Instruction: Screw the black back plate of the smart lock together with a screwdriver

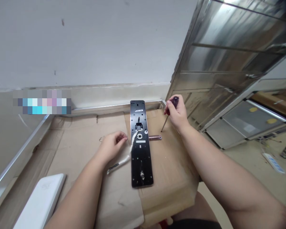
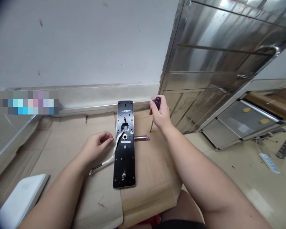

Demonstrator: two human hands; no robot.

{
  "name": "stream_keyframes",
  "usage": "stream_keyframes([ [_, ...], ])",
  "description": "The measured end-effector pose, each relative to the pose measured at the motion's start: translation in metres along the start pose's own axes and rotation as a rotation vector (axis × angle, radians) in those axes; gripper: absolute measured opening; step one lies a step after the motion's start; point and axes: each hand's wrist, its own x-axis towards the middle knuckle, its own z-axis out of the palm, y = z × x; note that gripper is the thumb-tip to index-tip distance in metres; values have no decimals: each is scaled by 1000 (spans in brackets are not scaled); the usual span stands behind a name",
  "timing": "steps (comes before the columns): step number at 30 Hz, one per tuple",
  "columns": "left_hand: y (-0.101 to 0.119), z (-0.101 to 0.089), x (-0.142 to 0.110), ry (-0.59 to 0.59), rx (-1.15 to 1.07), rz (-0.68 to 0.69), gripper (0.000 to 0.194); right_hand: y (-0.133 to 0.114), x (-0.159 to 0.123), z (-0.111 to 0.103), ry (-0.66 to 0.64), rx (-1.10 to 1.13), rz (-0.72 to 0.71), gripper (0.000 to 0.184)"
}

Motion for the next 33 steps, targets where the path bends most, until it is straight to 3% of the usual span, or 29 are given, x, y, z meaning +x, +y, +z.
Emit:
stream_keyframes([
  [3,2,5,0,41,-158,-18,19,8,5,-6,-58,23,46,24],
  [7,3,12,1,51,-282,-36,16,12,7,-10,-38,47,94,25],
  [14,7,13,0,121,-398,-61,25,-2,3,0,-38,160,139,27],
  [17,13,12,-2,149,-475,-47,25,-20,3,-1,122,327,66,29],
  [19,18,12,-3,148,-519,-33,24,-34,4,-6,334,429,-14,28],
  [22,26,15,-5,127,-577,1,21,-47,7,-14,479,584,72,32],
  [27,34,20,-11,143,-498,124,14,-44,7,-11,382,916,374,36],
  [33,33,24,-16,155,-492,148,13,-37,-2,10,234,1025,457,31],
])
